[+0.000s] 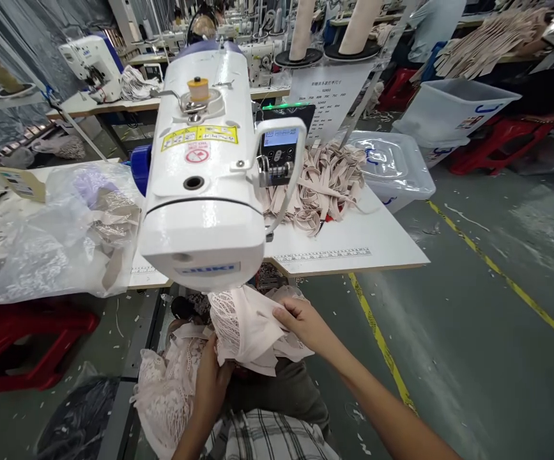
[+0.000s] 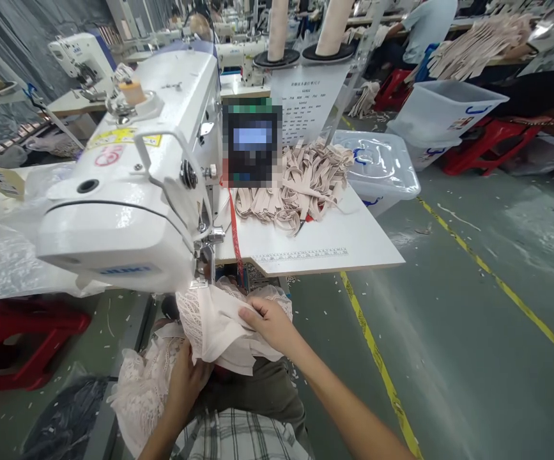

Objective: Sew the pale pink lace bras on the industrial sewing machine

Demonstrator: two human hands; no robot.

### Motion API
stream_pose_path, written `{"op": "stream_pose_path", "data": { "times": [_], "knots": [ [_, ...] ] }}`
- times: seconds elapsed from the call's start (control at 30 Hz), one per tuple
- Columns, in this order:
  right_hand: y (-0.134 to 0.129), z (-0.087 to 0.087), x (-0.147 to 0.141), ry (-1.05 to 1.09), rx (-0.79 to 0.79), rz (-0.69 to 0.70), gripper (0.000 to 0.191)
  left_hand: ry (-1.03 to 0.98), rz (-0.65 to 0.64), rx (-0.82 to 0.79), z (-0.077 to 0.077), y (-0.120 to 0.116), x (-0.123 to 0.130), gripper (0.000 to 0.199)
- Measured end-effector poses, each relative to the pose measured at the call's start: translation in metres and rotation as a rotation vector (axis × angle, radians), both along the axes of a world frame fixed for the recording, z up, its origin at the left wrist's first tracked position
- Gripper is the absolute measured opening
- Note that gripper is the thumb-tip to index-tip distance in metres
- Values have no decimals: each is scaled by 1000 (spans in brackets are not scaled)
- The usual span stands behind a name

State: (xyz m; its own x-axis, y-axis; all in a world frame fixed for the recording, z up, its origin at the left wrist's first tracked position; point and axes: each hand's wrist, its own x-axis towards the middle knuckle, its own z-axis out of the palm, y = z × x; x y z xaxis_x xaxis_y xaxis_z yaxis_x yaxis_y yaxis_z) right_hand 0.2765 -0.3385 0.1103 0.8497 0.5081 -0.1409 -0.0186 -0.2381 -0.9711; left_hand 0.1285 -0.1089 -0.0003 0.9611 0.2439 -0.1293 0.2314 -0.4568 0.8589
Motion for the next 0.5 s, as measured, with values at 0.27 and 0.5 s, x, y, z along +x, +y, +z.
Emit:
{"op": "stream_pose_path", "data": {
  "times": [0.27, 0.5],
  "knots": [
    [-42, 7, 5, -41, -217, 131, 52, -102, -185, 462, 58, 89, -5, 41],
    [-142, -32, 23, -80, -955, -19, 43, -434, -257, 847, 51, 17, 31, 53]
  ]
}}
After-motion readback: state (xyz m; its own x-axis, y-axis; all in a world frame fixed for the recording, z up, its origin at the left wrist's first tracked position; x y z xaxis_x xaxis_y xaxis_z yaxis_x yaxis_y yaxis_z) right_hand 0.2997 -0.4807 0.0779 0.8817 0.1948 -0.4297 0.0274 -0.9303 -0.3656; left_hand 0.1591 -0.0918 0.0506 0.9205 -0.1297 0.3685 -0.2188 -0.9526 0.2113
